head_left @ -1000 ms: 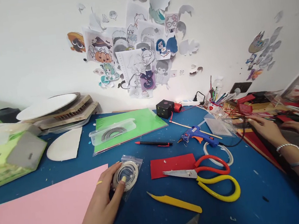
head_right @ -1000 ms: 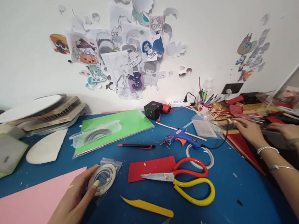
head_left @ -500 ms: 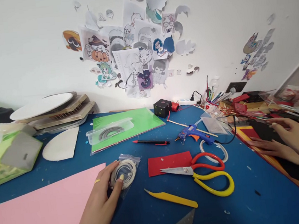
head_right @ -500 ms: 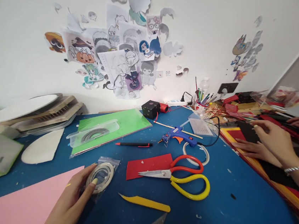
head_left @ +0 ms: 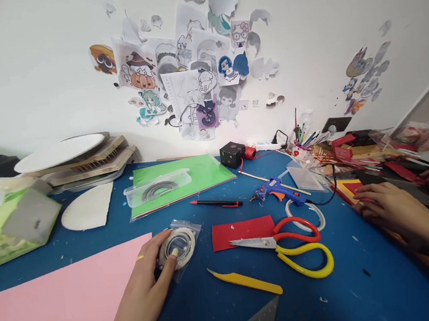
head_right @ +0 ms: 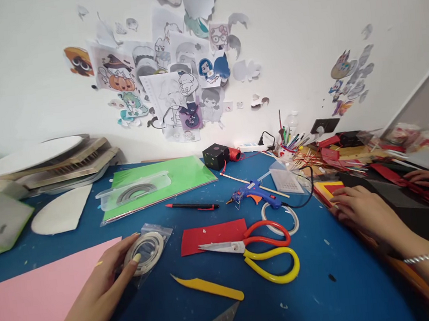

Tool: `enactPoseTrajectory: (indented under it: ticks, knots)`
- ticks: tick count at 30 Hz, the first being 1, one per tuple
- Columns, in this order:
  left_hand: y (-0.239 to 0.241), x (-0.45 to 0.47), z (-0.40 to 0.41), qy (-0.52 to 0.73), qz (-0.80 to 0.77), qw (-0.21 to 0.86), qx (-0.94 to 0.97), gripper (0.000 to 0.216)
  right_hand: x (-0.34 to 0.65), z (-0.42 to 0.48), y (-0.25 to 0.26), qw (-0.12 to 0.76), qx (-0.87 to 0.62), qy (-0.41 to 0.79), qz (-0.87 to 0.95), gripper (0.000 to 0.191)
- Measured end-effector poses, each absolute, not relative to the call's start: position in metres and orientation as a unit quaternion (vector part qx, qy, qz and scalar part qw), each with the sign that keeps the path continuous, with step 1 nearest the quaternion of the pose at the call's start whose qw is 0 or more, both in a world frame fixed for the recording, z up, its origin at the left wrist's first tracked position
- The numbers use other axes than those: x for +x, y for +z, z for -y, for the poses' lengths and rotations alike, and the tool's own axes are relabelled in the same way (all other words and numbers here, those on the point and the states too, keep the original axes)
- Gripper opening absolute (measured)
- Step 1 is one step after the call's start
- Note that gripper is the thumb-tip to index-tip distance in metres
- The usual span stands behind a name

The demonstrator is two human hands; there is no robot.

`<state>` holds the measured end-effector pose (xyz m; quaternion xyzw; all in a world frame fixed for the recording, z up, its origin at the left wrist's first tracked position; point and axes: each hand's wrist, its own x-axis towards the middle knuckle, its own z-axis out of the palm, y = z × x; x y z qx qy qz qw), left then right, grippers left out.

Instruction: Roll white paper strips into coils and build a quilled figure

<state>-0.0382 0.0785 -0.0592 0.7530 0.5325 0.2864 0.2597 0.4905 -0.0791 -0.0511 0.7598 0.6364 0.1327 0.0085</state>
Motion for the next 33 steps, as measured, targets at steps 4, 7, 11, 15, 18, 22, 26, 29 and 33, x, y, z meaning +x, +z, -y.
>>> enactPoseTrajectory:
  ticks: [4, 7, 11, 15, 18, 22, 26, 29, 33]
  knots:
    - [-0.061, -0.039, -0.079, 0.291, -0.532, 0.253, 0.754, 0.048, 0.485, 0.078, -0.044, -0.001, 0.757, 0.217, -0.616, 0.023]
    - [-0.061, -0.040, -0.078, 0.295, -0.530, 0.251, 0.754, 0.047, 0.471, 0.079, -0.029, -0.051, 0.751, 0.301, -0.585, 0.026]
    - [-0.061, -0.039, -0.079, 0.298, -0.530, 0.249, 0.754, 0.047, 0.439, 0.084, -0.016, -0.096, 0.722, 0.319, -0.607, 0.032]
    - [-0.061, -0.038, -0.080, 0.294, -0.529, 0.249, 0.756, 0.049, 0.405, 0.089, -0.027, -0.135, 0.704, 0.287, -0.635, 0.031]
    - [-0.060, -0.039, -0.080, 0.290, -0.529, 0.249, 0.758, 0.050, 0.384, 0.089, -0.043, -0.157, 0.696, 0.246, -0.656, 0.026]
    - [-0.059, -0.040, -0.079, 0.287, -0.532, 0.247, 0.758, 0.050, 0.360, 0.080, -0.053, -0.181, 0.688, 0.183, -0.678, 0.024]
    - [-0.059, -0.041, -0.081, 0.292, -0.529, 0.244, 0.758, 0.049, 0.338, 0.055, -0.047, -0.210, 0.682, 0.138, -0.687, 0.023]
    - [-0.060, -0.041, -0.083, 0.296, -0.528, 0.244, 0.758, 0.049, 0.325, 0.031, -0.042, -0.239, 0.674, 0.116, -0.690, 0.020]
    - [-0.059, -0.042, -0.084, 0.301, -0.529, 0.254, 0.752, 0.048, 0.313, 0.011, -0.043, -0.290, 0.659, 0.103, -0.687, 0.020]
